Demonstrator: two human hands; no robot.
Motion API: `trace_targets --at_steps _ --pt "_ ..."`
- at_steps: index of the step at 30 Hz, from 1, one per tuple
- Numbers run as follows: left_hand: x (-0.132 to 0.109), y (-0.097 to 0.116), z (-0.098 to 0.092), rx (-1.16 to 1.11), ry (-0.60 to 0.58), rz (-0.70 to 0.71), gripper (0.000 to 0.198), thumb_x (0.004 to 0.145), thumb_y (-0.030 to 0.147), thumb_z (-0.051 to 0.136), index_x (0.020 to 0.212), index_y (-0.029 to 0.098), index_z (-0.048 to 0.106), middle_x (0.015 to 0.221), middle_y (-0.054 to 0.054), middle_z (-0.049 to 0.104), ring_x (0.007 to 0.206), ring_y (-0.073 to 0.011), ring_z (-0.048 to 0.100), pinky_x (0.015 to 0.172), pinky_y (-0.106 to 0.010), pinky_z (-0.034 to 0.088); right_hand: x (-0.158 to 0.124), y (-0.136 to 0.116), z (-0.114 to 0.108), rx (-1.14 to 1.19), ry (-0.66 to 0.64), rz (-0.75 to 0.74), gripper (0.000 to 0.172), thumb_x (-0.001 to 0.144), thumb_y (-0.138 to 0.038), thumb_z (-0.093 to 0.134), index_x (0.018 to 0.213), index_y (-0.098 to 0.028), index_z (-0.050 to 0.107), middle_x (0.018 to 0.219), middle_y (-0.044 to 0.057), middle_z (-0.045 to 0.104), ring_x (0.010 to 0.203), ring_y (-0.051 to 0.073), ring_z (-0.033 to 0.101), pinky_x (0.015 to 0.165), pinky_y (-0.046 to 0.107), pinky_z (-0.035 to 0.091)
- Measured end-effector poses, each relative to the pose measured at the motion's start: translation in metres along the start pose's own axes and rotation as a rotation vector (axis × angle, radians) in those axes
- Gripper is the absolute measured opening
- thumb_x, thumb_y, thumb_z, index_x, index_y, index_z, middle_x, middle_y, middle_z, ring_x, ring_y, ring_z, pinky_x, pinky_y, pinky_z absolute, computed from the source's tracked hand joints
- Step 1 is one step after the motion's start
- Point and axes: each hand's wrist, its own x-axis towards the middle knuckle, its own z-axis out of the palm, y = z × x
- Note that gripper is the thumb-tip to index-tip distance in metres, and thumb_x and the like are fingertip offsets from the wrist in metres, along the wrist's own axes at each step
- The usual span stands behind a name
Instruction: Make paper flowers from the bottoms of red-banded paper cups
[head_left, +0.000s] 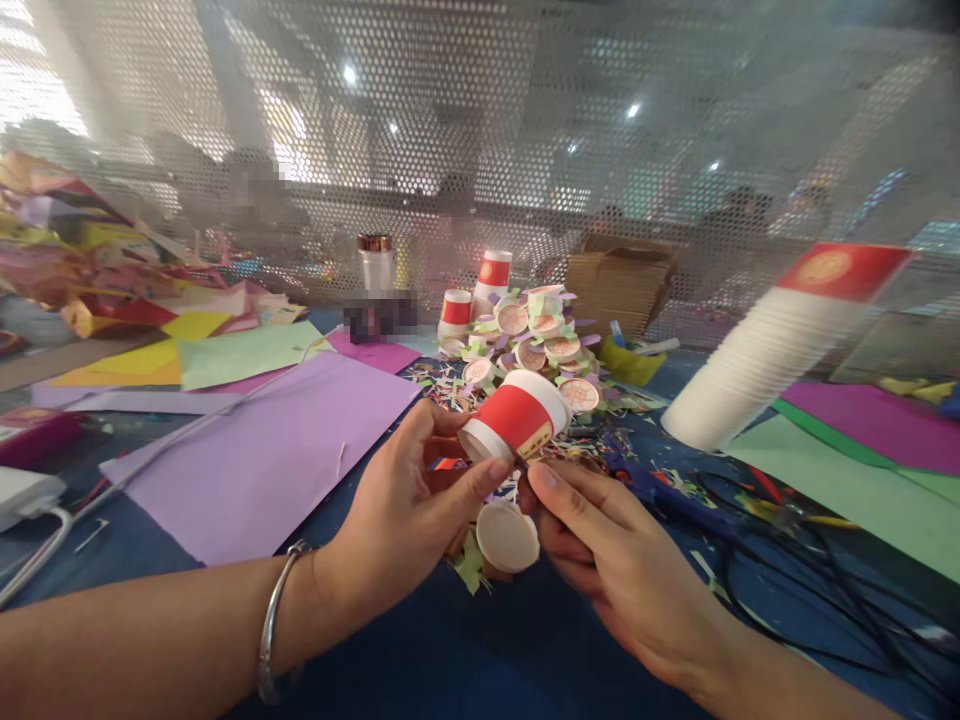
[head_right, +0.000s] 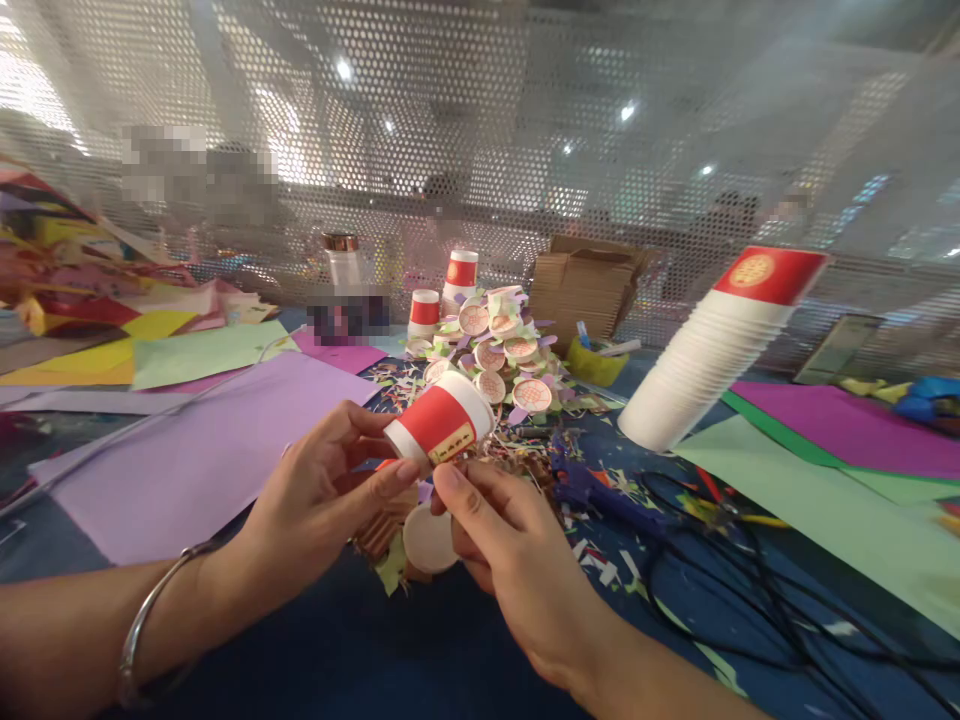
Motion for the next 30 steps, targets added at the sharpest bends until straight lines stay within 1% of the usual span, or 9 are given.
trace_targets --at_steps 5,9,14,19,24,28,30 --pt "-0.001 -0.009 0.000 0.041 0.017 0.053 0.035 0.089 0.043 0.073 0.100 0.021 0.048 0.096 -0.005 0.069 0.088 -0.0168 0.068 0.068 -0.027 0.059 0.001 -0.001 0.002 -0.019 0.018 0.001 0.041 0.093 -0.055 0.067 0.077 -0.018 0.059 0.055 -0.010 0.025 0.049 0.006 0.014 0.041 0.018 0.011" --pt "-0.003 -0.015 0.001 0.026 0.005 0.072 0.034 0.090 0.044 0.072 0.101 0.022 0.048 0.099 -0.005 0.070 0.087 -0.0173 0.069 0.066 -0.027 0.059 0.000 -0.002 0.002 -0.033 0.016 -0.005 0.042 0.092 -0.055 0.068 0.075 -0.018 0.056 0.055 -0.010 0.025 0.049 0.006 0.014 0.041 0.018 0.011" --pt "-0.002 -0.007 0.002 0.028 0.009 0.061 0.034 0.089 0.043 0.073 0.099 0.021 0.048 0.097 -0.005 0.070 0.086 -0.0170 0.068 0.067 -0.028 0.059 -0.002 -0.006 0.003 -0.030 0.015 0.001 0.044 0.090 -0.054 0.072 0.072 -0.019 0.052 0.056 -0.010 0.026 0.050 0.007 0.015 0.041 0.017 0.013" --pt "0.002 0.001 0.002 0.040 0.003 0.069 0.034 0.087 0.040 0.075 0.100 0.020 0.051 0.097 -0.007 0.070 0.089 -0.0183 0.068 0.067 -0.027 0.060 -0.001 -0.008 0.003 -0.038 0.016 0.014 0.044 0.089 -0.056 0.071 0.072 -0.019 0.054 0.055 -0.010 0.026 0.050 0.007 0.016 0.041 0.016 0.013" --pt "-0.003 -0.005 0.002 -0.006 -0.029 0.113 0.029 0.092 0.038 0.071 0.104 0.021 0.051 0.102 -0.007 0.071 0.091 -0.0181 0.071 0.070 -0.028 0.061 -0.002 -0.007 0.005 -0.040 0.009 -0.005 0.046 0.087 -0.057 0.073 0.071 -0.019 0.052 0.056 -0.010 0.026 0.050 0.006 0.016 0.041 0.016 0.014" --pt "-0.005 -0.011 0.003 -0.055 -0.059 0.153 0.024 0.095 0.035 0.068 0.105 0.022 0.051 0.109 -0.007 0.070 0.093 -0.0185 0.072 0.071 -0.028 0.063 -0.004 -0.007 0.006 -0.049 0.008 -0.014 0.048 0.086 -0.057 0.075 0.070 -0.019 0.051 0.057 -0.010 0.028 0.051 0.006 0.019 0.042 0.016 0.017" --pt "-0.005 -0.012 0.002 -0.017 -0.049 0.176 0.023 0.095 0.033 0.068 0.107 0.022 0.052 0.111 -0.007 0.068 0.096 -0.0198 0.072 0.073 -0.030 0.064 -0.004 -0.006 0.005 -0.061 0.009 -0.018 0.048 0.087 -0.057 0.074 0.070 -0.019 0.050 0.058 -0.010 0.028 0.051 0.007 0.019 0.042 0.016 0.018"
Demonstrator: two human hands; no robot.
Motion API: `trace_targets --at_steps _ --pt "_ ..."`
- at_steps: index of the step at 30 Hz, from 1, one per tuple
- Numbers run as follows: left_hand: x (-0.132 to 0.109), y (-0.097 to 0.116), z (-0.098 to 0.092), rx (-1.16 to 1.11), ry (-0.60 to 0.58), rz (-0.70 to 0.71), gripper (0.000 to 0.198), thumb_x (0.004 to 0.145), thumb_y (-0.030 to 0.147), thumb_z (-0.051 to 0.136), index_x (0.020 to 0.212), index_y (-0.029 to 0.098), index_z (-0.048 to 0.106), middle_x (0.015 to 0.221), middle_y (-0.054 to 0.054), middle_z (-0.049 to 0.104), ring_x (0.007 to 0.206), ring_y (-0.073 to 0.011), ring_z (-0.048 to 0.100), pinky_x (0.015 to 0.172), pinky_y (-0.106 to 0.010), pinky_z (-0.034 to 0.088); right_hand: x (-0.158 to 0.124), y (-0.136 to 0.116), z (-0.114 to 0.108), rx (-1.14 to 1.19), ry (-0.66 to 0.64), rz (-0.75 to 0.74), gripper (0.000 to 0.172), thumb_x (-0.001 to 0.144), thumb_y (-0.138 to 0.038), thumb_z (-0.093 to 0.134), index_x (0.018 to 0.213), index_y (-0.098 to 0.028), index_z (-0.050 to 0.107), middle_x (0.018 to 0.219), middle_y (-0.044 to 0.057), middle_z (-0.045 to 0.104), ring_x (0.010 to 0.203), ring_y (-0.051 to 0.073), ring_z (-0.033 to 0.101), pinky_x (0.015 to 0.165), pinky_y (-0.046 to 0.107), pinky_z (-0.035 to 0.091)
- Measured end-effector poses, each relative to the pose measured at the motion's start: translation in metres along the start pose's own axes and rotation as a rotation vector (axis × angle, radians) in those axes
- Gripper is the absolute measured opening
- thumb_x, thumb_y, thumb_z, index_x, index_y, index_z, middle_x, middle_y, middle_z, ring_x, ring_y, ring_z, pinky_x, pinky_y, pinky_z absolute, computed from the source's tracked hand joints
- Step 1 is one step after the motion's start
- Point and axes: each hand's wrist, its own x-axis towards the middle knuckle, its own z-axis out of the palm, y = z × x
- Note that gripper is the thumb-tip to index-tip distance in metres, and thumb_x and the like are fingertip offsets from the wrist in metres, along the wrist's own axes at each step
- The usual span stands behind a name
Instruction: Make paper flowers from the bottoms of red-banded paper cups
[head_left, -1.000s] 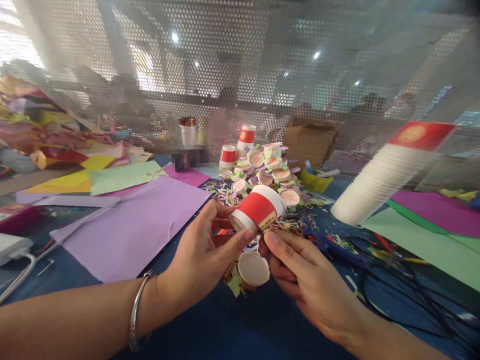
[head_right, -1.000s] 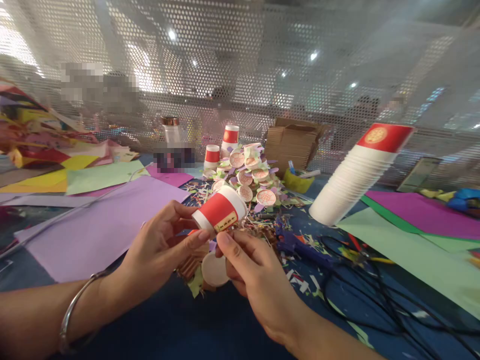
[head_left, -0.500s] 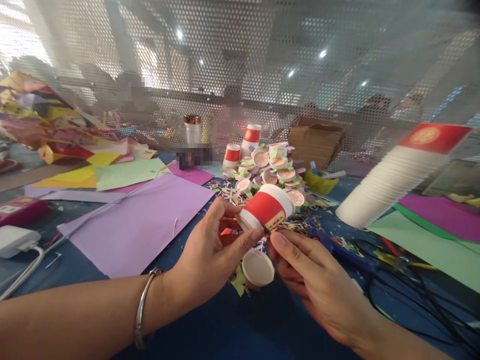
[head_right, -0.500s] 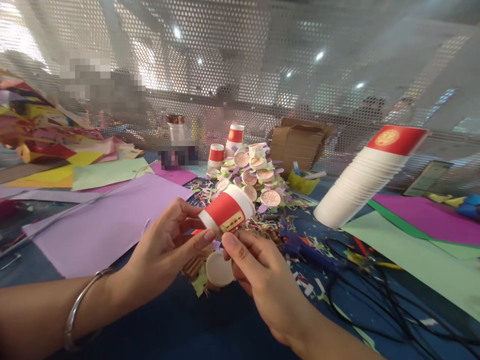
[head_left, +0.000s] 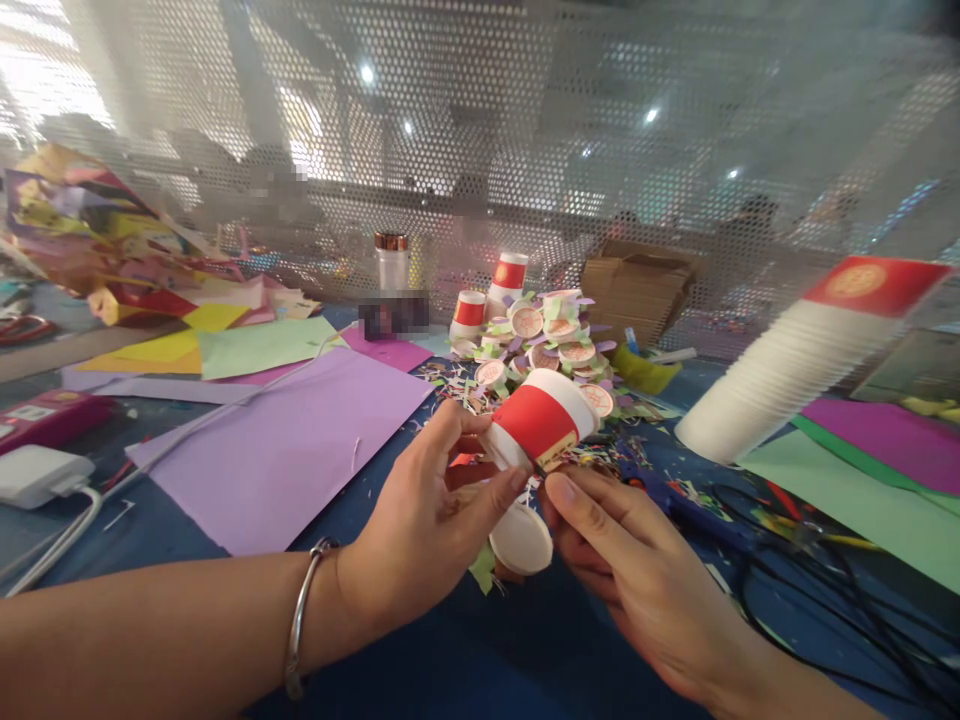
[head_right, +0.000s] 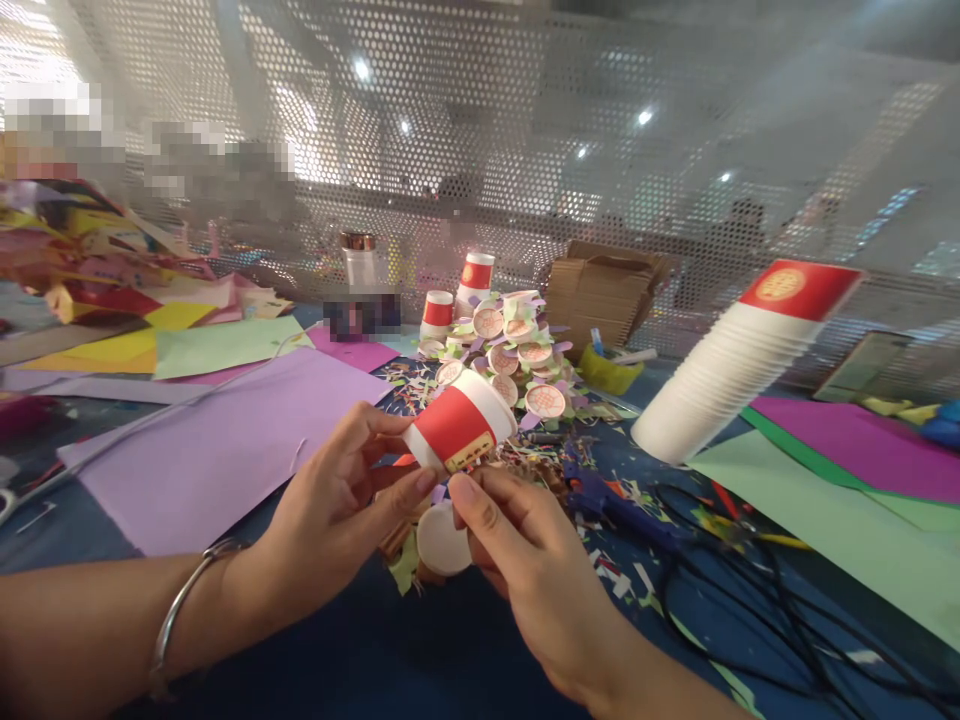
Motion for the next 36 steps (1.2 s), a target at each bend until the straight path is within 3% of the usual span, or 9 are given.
trace_targets --at_steps 6,11,15,20,25,31,36 --pt "-0.001 -0.001 -0.004 0.322 0.065 0.198 0.019 0.095 0.027 0.065 0.111 0.020 0.059 0.114 -0.010 0.064 0.102 -0.0206 0.066 0.093 -0.040 0.062 -0.002 0.001 0.002 -0.013 0.006 -0.028 0.046 0.087 -0.056 0.074 0.070 -0.019 0.052 0.059 -0.009 0.031 0.052 0.007 0.019 0.042 0.016 0.018" --pt "-0.001 -0.004 -0.003 0.349 0.101 0.227 0.021 0.092 0.024 0.069 0.111 0.022 0.059 0.112 -0.009 0.066 0.097 -0.0201 0.067 0.084 -0.037 0.064 0.000 0.001 0.004 -0.041 0.022 -0.058 0.050 0.086 -0.058 0.074 0.068 -0.019 0.049 0.059 -0.009 0.030 0.051 0.007 0.019 0.041 0.018 0.014" --pt "0.002 -0.003 -0.001 0.221 0.092 0.149 0.022 0.091 0.027 0.071 0.108 0.021 0.059 0.113 -0.009 0.068 0.097 -0.0195 0.069 0.087 -0.037 0.063 0.002 -0.001 0.003 -0.058 0.027 -0.064 0.052 0.086 -0.060 0.073 0.067 -0.020 0.047 0.057 -0.009 0.028 0.050 0.007 0.019 0.041 0.019 0.014" --pt "0.009 0.005 0.002 -0.180 0.039 -0.067 0.046 0.084 0.031 0.080 0.118 0.021 0.051 0.118 -0.008 0.069 0.106 -0.0186 0.069 0.091 -0.032 0.059 0.001 -0.004 0.002 -0.070 0.010 -0.096 0.048 0.089 -0.057 0.071 0.069 -0.020 0.049 0.058 -0.009 0.028 0.051 0.007 0.019 0.042 0.020 0.015" --pt "0.012 0.012 0.001 -0.325 0.031 -0.247 0.039 0.084 0.035 0.081 0.111 0.016 0.060 0.106 -0.008 0.074 0.096 -0.0158 0.070 0.082 -0.026 0.055 0.001 -0.004 -0.001 -0.067 -0.005 -0.070 0.047 0.090 -0.058 0.069 0.070 -0.020 0.050 0.057 -0.009 0.028 0.050 0.007 0.020 0.043 0.020 0.014" --pt "0.013 0.012 -0.001 -0.280 -0.001 -0.267 0.037 0.085 0.038 0.080 0.108 0.015 0.062 0.098 -0.007 0.074 0.092 -0.0181 0.070 0.082 -0.030 0.055 0.003 0.001 -0.004 0.007 -0.004 -0.053 0.042 0.091 -0.054 0.071 0.072 -0.019 0.055 0.056 -0.010 0.026 0.048 0.007 0.016 0.041 0.019 0.016" --pt "0.011 0.014 -0.001 -0.168 0.004 -0.130 0.033 0.087 0.031 0.077 0.110 0.016 0.058 0.100 -0.006 0.071 0.088 -0.0147 0.067 0.075 -0.025 0.056 -0.001 0.000 0.001 0.028 -0.017 -0.095 0.040 0.090 -0.051 0.073 0.070 -0.020 0.056 0.057 -0.008 0.030 0.049 0.007 0.023 0.043 0.019 0.024"
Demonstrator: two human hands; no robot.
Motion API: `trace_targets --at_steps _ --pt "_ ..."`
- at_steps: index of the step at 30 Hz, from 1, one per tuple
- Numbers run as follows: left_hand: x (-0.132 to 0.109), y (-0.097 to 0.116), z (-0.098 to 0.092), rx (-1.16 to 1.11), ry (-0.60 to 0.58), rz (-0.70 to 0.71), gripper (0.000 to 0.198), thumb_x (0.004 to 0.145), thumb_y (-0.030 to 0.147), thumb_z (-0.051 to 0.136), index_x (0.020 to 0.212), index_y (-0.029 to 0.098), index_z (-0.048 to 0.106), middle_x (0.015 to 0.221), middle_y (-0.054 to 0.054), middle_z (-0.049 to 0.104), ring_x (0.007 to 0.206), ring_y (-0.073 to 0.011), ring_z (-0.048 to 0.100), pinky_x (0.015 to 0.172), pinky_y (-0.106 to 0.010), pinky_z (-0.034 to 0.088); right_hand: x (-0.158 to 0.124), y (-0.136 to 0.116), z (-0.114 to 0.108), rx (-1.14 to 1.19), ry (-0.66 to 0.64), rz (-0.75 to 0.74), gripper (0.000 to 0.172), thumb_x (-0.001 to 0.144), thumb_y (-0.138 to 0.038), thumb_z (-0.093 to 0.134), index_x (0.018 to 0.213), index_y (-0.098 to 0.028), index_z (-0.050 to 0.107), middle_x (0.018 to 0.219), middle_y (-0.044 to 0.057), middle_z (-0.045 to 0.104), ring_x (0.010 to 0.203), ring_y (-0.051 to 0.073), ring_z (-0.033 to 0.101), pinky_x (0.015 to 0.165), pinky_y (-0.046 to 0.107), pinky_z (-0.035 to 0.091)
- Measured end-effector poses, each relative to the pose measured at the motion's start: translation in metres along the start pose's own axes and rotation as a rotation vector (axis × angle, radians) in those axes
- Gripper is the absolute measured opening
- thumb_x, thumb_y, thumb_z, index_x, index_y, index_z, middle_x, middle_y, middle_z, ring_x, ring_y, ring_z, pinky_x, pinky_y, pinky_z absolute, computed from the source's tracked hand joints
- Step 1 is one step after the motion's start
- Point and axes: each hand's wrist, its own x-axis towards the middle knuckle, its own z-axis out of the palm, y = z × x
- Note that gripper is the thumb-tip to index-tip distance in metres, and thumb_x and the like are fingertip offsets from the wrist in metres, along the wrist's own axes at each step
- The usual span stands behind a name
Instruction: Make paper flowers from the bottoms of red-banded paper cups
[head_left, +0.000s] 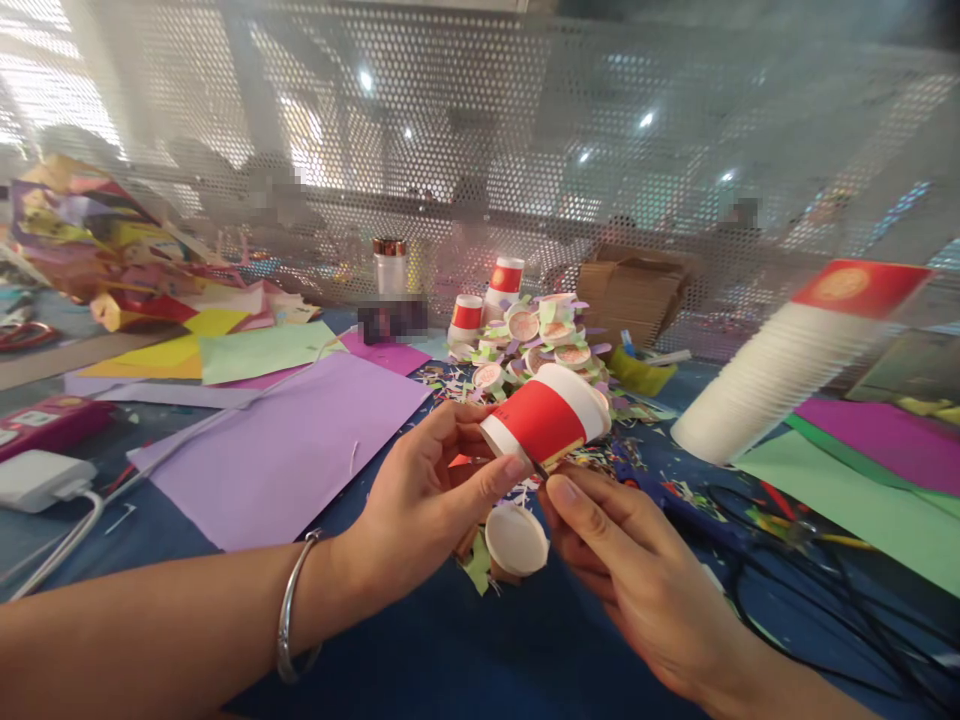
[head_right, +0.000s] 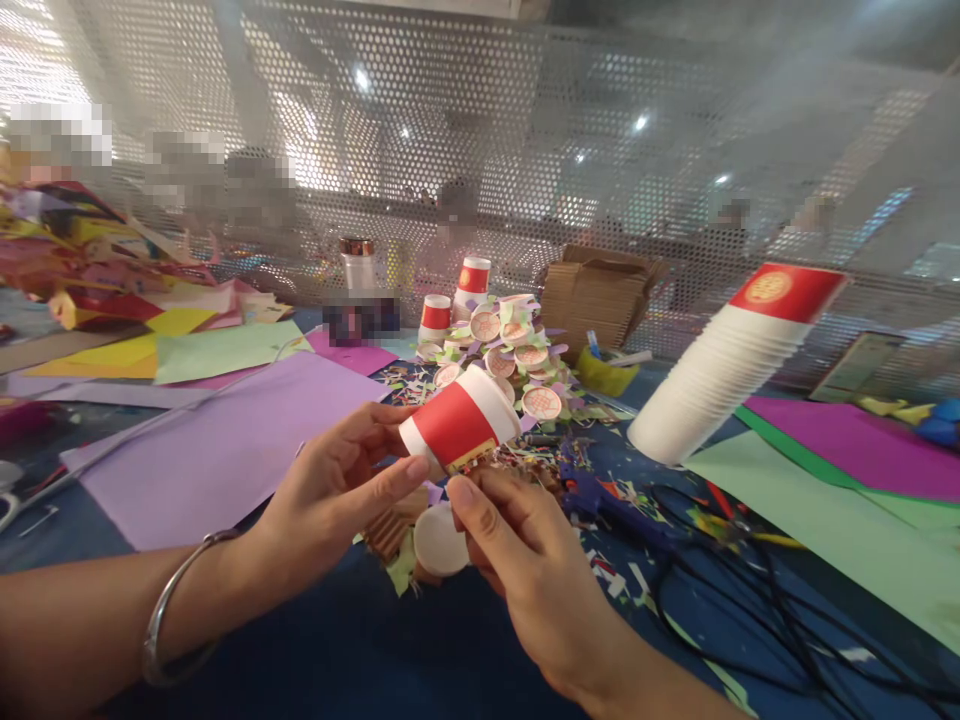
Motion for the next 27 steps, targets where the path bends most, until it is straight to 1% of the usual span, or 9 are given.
trace_targets --at_steps 5,8,11,14,17,20,23,25,27 --pt "-0.0050 0.0013 0.0022 0.040 0.000 0.121 0.030 0.090 0.028 0.074 0.111 0.019 0.055 0.113 -0.007 0.068 0.098 -0.0160 0.069 0.085 -0.027 0.059 -0.0025 -0.0014 0.0014 -0.051 -0.037 -0.048 0.038 0.093 -0.052 0.069 0.073 -0.020 0.061 0.062 -0.004 0.041 0.054 0.009 0.034 0.047 0.021 0.031" --pt "-0.0061 0.0001 0.0026 0.052 0.005 0.125 0.029 0.091 0.029 0.073 0.112 0.019 0.056 0.114 -0.008 0.068 0.099 -0.0164 0.070 0.087 -0.027 0.060 -0.0018 -0.0003 0.0001 -0.092 -0.031 -0.071 0.038 0.094 -0.051 0.067 0.073 -0.020 0.061 0.064 -0.004 0.044 0.054 0.009 0.035 0.050 0.022 0.034" --pt "-0.0055 -0.0022 0.0025 0.056 0.023 0.111 0.030 0.090 0.031 0.073 0.112 0.019 0.057 0.111 -0.007 0.070 0.097 -0.0162 0.071 0.085 -0.027 0.060 -0.0003 0.0016 -0.0011 -0.102 -0.018 -0.043 0.040 0.093 -0.054 0.068 0.073 -0.020 0.058 0.066 -0.003 0.046 0.056 0.010 0.037 0.050 0.022 0.035" --pt "-0.0049 -0.0038 0.0025 0.078 0.030 0.106 0.029 0.090 0.034 0.073 0.110 0.019 0.058 0.107 -0.007 0.070 0.092 -0.0164 0.071 0.082 -0.028 0.061 0.0007 0.0023 -0.0010 -0.111 0.017 -0.028 0.042 0.090 -0.055 0.070 0.071 -0.020 0.056 0.066 -0.003 0.045 0.056 0.010 0.037 0.050 0.022 0.034" --pt "-0.0051 -0.0035 0.0023 0.134 0.017 0.110 0.029 0.091 0.037 0.071 0.108 0.018 0.058 0.108 -0.008 0.068 0.092 -0.0171 0.069 0.081 -0.030 0.061 0.0008 0.0013 0.0000 -0.127 0.034 -0.047 0.041 0.090 -0.054 0.071 0.071 -0.019 0.059 0.064 -0.004 0.042 0.056 0.009 0.035 0.049 0.021 0.031" --pt "-0.0050 -0.0030 0.0011 0.221 -0.001 0.144 0.030 0.092 0.037 0.070 0.112 0.017 0.058 0.112 -0.010 0.067 0.096 -0.0189 0.068 0.086 -0.033 0.061 0.0007 0.0000 0.0010 -0.140 0.018 -0.063 0.039 0.091 -0.054 0.069 0.073 -0.020 0.061 0.063 -0.004 0.041 0.055 0.010 0.035 0.049 0.021 0.032" --pt "-0.0044 -0.0043 -0.0015 0.373 0.025 0.209 0.035 0.092 0.036 0.070 0.119 0.017 0.058 0.114 -0.011 0.066 0.102 -0.0214 0.067 0.092 -0.038 0.060 0.0006 0.0001 0.0017 -0.147 0.034 -0.055 0.041 0.091 -0.055 0.069 0.072 -0.020 0.059 0.064 -0.004 0.041 0.056 0.010 0.035 0.050 0.022 0.033" --pt "-0.0044 -0.0059 -0.0035 0.482 0.047 0.275 0.033 0.092 0.034 0.069 0.120 0.018 0.059 0.113 -0.011 0.065 0.103 -0.0220 0.066 0.093 -0.040 0.059 0.0005 0.0010 0.0024 -0.143 0.048 -0.051 0.044 0.088 -0.057 0.071 0.070 -0.020 0.055 0.063 -0.005 0.040 0.054 0.010 0.032 0.048 0.022 0.031" --pt "-0.0048 -0.0070 -0.0050 0.588 0.053 0.387 0.029 0.092 0.028 0.069 0.119 0.021 0.060 0.112 -0.009 0.064 0.105 -0.0220 0.064 0.093 -0.040 0.059 0.0000 0.0017 0.0037 -0.136 0.053 -0.046 0.046 0.086 -0.058 0.073 0.069 -0.021 0.054 0.062 -0.005 0.040 0.053 0.010 0.033 0.047 0.022 0.031"
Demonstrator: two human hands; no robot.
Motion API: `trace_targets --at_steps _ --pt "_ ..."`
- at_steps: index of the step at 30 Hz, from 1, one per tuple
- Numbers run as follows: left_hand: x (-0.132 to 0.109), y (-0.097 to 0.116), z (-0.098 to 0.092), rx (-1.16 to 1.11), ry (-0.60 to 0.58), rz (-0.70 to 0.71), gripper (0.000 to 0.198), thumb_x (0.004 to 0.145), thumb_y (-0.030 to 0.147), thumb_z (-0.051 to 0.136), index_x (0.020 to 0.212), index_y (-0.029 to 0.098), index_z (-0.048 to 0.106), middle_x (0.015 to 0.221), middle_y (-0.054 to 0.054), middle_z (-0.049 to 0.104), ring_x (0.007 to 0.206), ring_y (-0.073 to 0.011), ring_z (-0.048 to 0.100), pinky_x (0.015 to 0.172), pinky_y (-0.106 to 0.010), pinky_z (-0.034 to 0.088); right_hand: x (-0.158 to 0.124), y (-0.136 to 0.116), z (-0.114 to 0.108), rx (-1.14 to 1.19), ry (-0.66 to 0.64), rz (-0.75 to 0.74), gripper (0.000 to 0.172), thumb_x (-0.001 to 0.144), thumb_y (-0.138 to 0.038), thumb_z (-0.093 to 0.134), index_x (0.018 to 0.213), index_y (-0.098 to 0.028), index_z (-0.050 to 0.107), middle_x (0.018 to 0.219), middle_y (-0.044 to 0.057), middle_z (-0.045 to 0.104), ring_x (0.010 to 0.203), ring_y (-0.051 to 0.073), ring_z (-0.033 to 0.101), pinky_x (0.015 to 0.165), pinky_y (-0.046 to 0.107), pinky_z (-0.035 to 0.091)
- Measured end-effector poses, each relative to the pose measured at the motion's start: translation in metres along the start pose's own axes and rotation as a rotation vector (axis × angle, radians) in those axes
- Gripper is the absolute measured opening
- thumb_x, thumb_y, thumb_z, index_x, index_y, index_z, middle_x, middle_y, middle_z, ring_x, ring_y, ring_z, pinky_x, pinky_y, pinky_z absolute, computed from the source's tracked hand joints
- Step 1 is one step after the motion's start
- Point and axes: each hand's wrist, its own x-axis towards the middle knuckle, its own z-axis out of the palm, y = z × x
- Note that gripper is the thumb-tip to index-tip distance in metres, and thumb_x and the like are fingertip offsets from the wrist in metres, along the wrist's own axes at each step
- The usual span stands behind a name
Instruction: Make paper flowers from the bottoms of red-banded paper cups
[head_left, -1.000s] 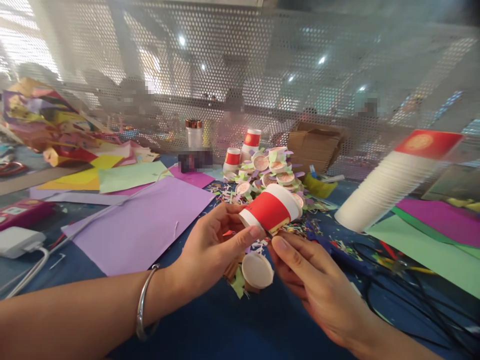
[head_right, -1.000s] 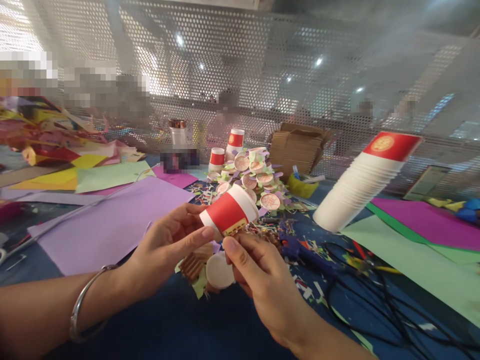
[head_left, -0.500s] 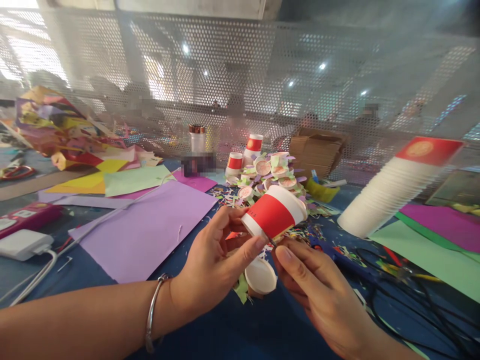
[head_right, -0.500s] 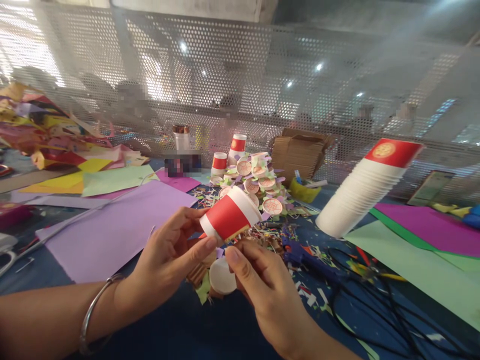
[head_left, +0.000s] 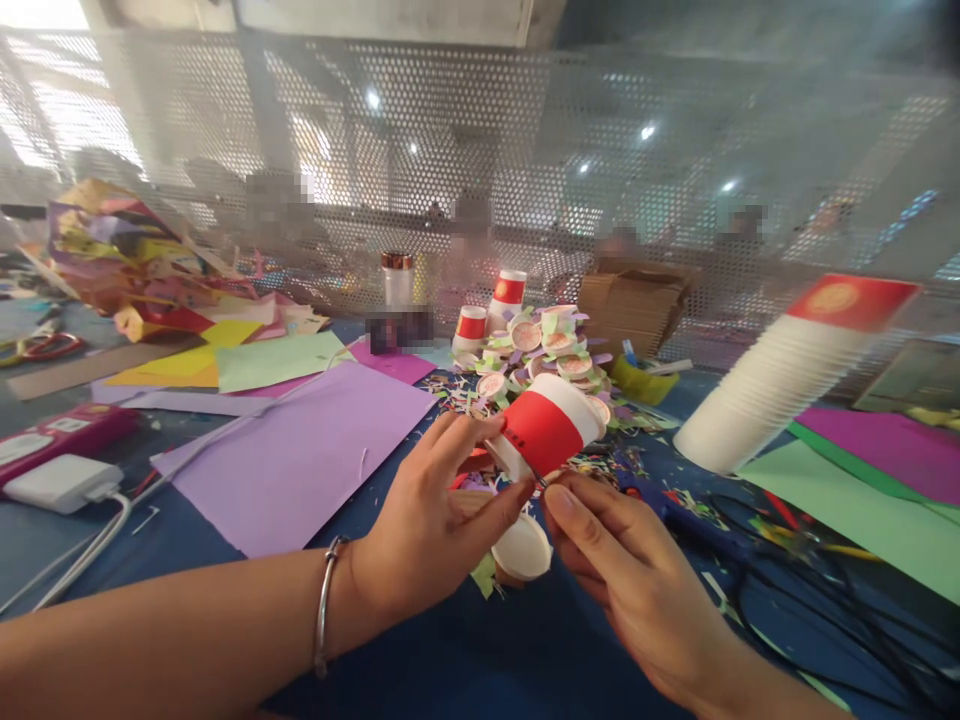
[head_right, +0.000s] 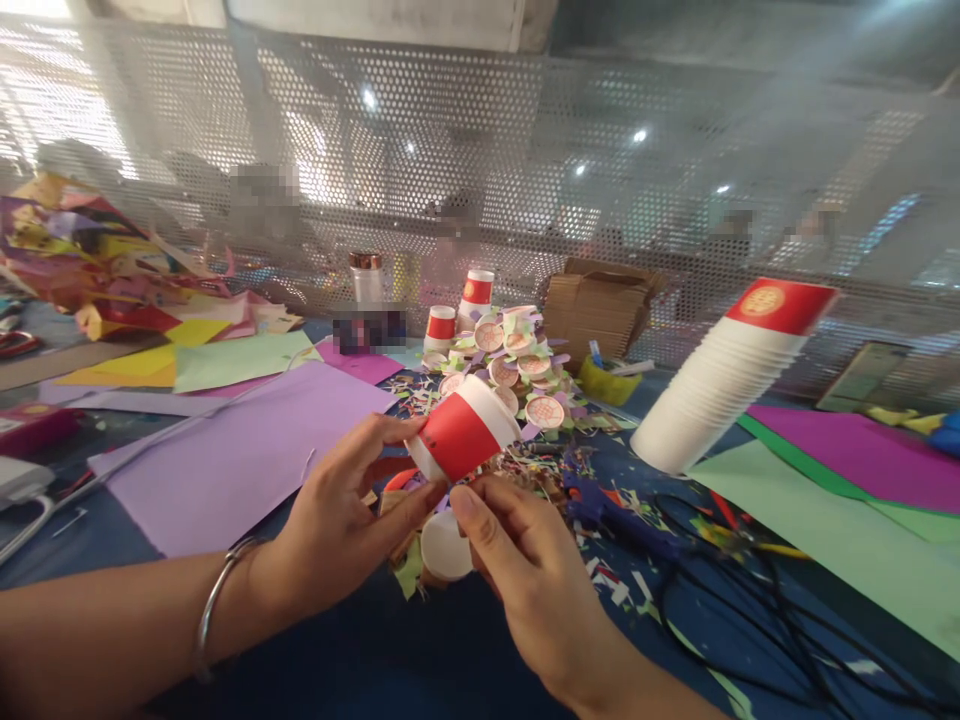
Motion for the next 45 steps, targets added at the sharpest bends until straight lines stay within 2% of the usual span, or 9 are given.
trace_targets --at_steps 2,4,9,14,16,21,29,38,45 --pt "0.000 0.000 0.000 0.073 0.012 0.107 0.027 0.092 0.022 0.068 0.118 0.022 0.062 0.112 -0.008 0.062 0.108 -0.0224 0.062 0.094 -0.041 0.058 -0.001 -0.001 0.002 0.018 -0.003 0.008 0.045 0.085 -0.058 0.074 0.069 -0.020 0.055 0.063 -0.004 0.043 0.054 0.010 0.037 0.049 0.022 0.034" --pt "0.000 0.001 -0.001 0.042 0.027 0.102 0.029 0.090 0.021 0.070 0.118 0.023 0.061 0.114 -0.008 0.061 0.111 -0.0224 0.061 0.097 -0.041 0.056 -0.002 -0.003 0.003 0.068 -0.022 0.011 0.042 0.085 -0.056 0.075 0.071 -0.020 0.058 0.065 -0.004 0.045 0.056 0.010 0.040 0.052 0.022 0.039" --pt "0.009 0.004 -0.004 -0.447 -0.017 -0.295 0.069 0.082 0.039 0.081 0.139 0.024 0.046 0.139 -0.013 0.055 0.120 -0.0260 0.061 0.094 -0.039 0.058 -0.002 -0.008 0.003 0.124 -0.058 -0.009 0.037 0.087 -0.052 0.075 0.075 -0.020 0.061 0.066 -0.004 0.046 0.057 0.009 0.039 0.053 0.020 0.037" --pt "0.016 0.001 -0.006 -0.808 -0.259 -0.558 0.039 0.092 0.044 0.070 0.119 0.017 0.063 0.118 -0.013 0.070 0.106 -0.0231 0.070 0.097 -0.039 0.056 0.000 -0.004 -0.002 0.069 -0.042 -0.018 0.042 0.090 -0.052 0.072 0.070 -0.020 0.055 0.059 -0.008 0.033 0.051 0.008 0.022 0.045 0.021 0.021" --pt "0.016 0.000 -0.005 -0.857 -0.269 -0.586 0.032 0.090 0.041 0.072 0.110 0.017 0.064 0.110 -0.010 0.072 0.098 -0.0196 0.072 0.096 -0.036 0.055 0.000 -0.003 -0.003 0.058 -0.047 -0.026 0.041 0.091 -0.053 0.071 0.071 -0.020 0.056 0.059 -0.008 0.029 0.051 0.008 0.019 0.044 0.021 0.018" --pt "0.013 0.002 -0.003 -0.815 -0.167 -0.498 0.029 0.088 0.036 0.075 0.106 0.017 0.062 0.099 -0.007 0.071 0.093 -0.0180 0.070 0.088 -0.032 0.055 -0.001 -0.001 -0.004 0.071 -0.045 -0.010 0.040 0.091 -0.052 0.072 0.072 -0.019 0.058 0.062 -0.006 0.039 0.054 0.008 0.029 0.048 0.020 0.028" --pt "0.008 0.006 0.000 -0.740 -0.188 -0.346 0.030 0.093 0.038 0.071 0.108 0.015 0.059 0.099 -0.007 0.069 0.089 -0.0142 0.065 0.077 -0.025 0.052 -0.005 0.007 -0.006 0.060 -0.098 -0.052 0.027 0.096 -0.047 0.067 0.085 -0.023 0.071 0.075 -0.001 0.059 0.067 0.011 0.052 0.064 0.020 0.046" --pt "0.003 0.003 0.005 -0.730 -0.193 -0.342 0.029 0.092 0.036 0.073 0.108 0.017 0.057 0.096 -0.005 0.067 0.083 -0.0116 0.064 0.070 -0.022 0.053 -0.004 0.003 -0.006 0.107 -0.128 -0.090 0.018 0.096 -0.042 0.068 0.091 -0.026 0.075 0.063 -0.004 0.049 0.067 0.012 0.055 0.066 0.019 0.051" --pt "0.006 0.004 -0.003 -0.331 -0.130 -0.232 0.030 0.090 0.032 0.072 0.114 0.018 0.059 0.105 -0.006 0.071 0.092 -0.0167 0.069 0.081 -0.029 0.056 -0.002 0.004 -0.005 0.025 -0.093 -0.056 0.027 0.095 -0.047 0.067 0.085 -0.022 0.074 0.073 0.001 0.064 0.064 0.012 0.057 0.065 0.023 0.051"
